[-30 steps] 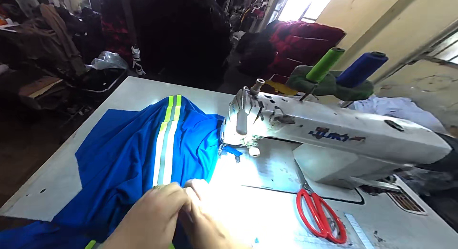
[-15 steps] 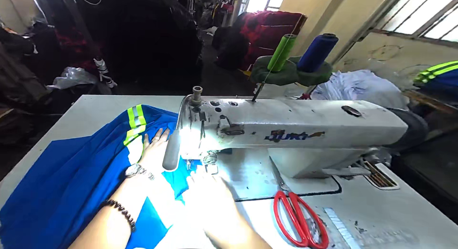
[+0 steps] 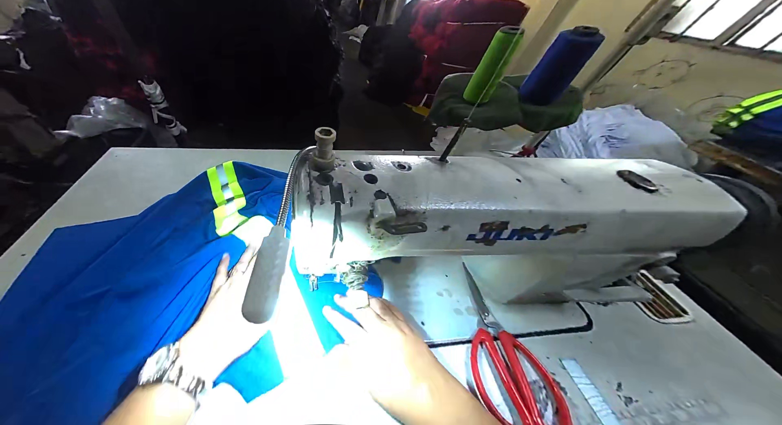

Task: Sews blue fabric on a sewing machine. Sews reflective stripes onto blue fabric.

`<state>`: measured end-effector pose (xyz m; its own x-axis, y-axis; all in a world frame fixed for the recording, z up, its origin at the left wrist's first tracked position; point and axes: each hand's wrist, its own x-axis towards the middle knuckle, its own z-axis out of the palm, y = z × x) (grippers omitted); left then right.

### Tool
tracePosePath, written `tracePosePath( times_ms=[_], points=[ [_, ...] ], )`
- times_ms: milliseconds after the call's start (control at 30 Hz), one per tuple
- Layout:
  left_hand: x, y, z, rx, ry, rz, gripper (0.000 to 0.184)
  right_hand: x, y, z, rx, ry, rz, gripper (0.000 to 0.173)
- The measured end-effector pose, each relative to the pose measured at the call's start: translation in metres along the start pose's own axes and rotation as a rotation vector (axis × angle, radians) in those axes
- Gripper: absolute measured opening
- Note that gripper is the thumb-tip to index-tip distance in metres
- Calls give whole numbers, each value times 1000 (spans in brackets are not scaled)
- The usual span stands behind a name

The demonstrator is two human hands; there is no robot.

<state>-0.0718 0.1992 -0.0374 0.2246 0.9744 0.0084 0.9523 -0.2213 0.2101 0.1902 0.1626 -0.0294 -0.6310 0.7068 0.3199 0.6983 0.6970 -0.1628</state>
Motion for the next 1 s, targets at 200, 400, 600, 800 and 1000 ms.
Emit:
tracePosePath(
  times_ms=[200,400,600,800,1000],
  points=[
    [24,-3,-30,-30,-169,36,51,14,-15,-19,-21,-18,134,29],
    [-35,20,-27,-389,72,90,27,45,-8,-15,-76,-202,326,35],
    [-26,9,-5,-305,65,184,47,45,-7,3,-154,85,364,26],
    [-14,8,5,-224,102,240,55,26,-8,6,-37,-41,178,34],
    [-11,16,7,-229,131,220,51,27,0,16,-119,76,176,31]
  ],
)
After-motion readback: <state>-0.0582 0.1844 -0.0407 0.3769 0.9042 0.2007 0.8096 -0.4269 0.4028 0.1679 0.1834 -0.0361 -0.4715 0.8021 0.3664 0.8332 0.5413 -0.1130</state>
